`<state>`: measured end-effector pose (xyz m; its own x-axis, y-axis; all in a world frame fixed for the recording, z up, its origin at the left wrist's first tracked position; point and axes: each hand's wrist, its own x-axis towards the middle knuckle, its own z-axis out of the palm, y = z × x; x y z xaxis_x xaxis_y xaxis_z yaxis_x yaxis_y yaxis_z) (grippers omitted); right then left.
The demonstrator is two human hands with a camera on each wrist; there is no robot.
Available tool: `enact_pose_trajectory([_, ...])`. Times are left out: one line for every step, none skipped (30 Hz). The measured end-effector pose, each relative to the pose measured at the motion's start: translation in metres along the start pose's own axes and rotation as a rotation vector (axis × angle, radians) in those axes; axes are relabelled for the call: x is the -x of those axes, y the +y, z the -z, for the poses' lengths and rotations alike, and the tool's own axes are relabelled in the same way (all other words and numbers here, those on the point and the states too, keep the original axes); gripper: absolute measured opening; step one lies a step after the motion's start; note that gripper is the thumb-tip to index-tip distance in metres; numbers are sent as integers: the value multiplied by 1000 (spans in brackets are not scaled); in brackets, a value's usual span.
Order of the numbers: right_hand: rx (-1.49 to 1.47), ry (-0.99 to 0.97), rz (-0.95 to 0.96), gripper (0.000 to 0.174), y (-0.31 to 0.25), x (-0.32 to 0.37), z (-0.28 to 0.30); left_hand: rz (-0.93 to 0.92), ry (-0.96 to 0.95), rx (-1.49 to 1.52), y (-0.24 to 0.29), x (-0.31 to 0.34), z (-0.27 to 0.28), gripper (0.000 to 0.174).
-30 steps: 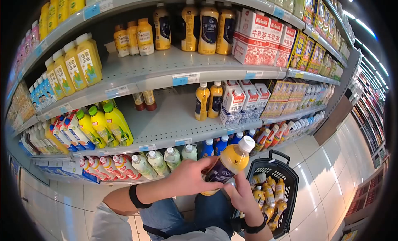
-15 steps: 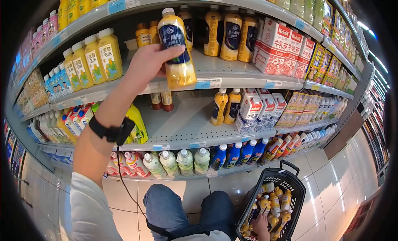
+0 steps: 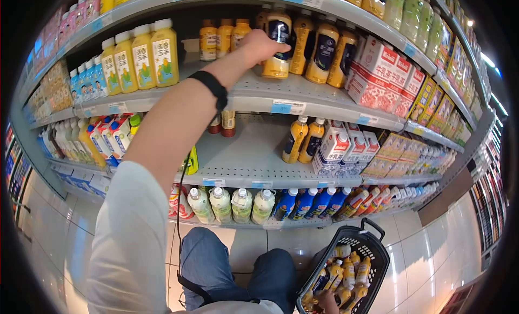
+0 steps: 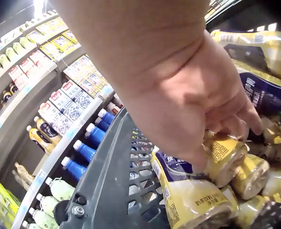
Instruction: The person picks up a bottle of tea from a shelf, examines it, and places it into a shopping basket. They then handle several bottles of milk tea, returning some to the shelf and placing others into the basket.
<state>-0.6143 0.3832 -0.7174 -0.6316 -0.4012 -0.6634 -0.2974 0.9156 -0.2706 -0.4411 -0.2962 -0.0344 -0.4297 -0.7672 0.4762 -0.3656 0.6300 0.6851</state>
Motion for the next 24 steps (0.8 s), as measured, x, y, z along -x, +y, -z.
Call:
enact_pose_trajectory([-29, 22, -52, 46, -12, 9, 3, -15, 14, 9, 2, -4, -6, 48])
enact_pose_trajectory([-41, 33, -76, 46, -15, 11, 4, -24, 8, -19, 4, -8, -10, 50])
enact_pose_trajectory([-45, 42, -91, 47, -18, 13, 4, -34, 41, -111, 6, -12, -16, 52])
enact_pose_trajectory([-53, 49, -100, 47, -21, 16, 4, -52, 57, -162, 10, -12, -20, 54])
enact_pose_trajectory([-58, 56, -105, 48, -25, 18, 6, -70, 70, -212, 12, -12, -24, 55])
enact_pose_trajectory([-65, 60, -111, 48, -27, 21, 7, -69, 68, -212, 15, -11, -27, 55])
enact_pose_trajectory([-70, 64, -117, 49, -30, 24, 7, -70, 44, -193, 17, -12, -29, 58])
enact_pose_trajectory([-72, 69, -122, 49, -32, 26, 8, -70, 20, -175, 19, -12, -31, 61])
enact_pose_trajectory([-74, 73, -127, 50, -33, 28, 8, -70, 20, -175, 21, -12, -34, 61])
enact_pose_trajectory([-81, 76, -129, 50, -35, 29, 10, -71, 24, -184, 22, -14, -38, 62])
enact_pose_trajectory([-84, 77, -132, 51, -36, 31, 9, -69, 29, -193, 21, -15, -42, 63])
enact_pose_trajectory([-86, 80, -136, 51, -37, 33, 9, -50, 13, -217, 22, -17, -45, 72])
enact_pose_trajectory([-87, 86, -138, 51, -38, 32, 10, -50, 18, -216, 22, -18, -49, 72])
enact_pose_trajectory([-87, 86, -142, 52, -40, 33, 9, -68, 67, -223, 21, -17, -54, 78])
enact_pose_trajectory([-89, 88, -145, 52, -40, 33, 11, -84, 113, -230, 20, -16, -57, 84])
enact_pose_trajectory([-89, 90, -147, 53, -41, 33, 11, -83, 110, -257, 19, -18, -59, 94])
enact_pose_trajectory([-92, 92, -153, 53, -42, 33, 10, -84, 111, -255, 19, -21, -61, 94])
enact_pose_trajectory([-96, 92, -157, 54, -42, 34, 11, -110, 103, -254, 17, -23, -63, 95])
enact_pose_trajectory([-94, 93, -159, 54, -43, 34, 12, -134, 97, -251, 14, -24, -66, 97])
enact_pose_trajectory([-97, 93, -164, 55, -44, 35, 13, -130, 102, -249, 14, -27, -68, 97])
enact_pose_trajectory([-100, 91, -167, 55, -47, 35, 15, -140, 81, -250, 15, -30, -70, 94])
enact_pose_trajectory([-103, 91, -173, 56, -49, 37, 17, -148, 57, -249, 12, -35, -73, 91])
enact_pose_trajectory([-104, 88, -180, 56, -52, 38, 18, -147, 60, -248, 8, -42, -77, 91])
enact_pose_trajectory([-108, 88, -185, 57, -55, 39, 19, -172, 37, -220, 5, -49, -79, 87])
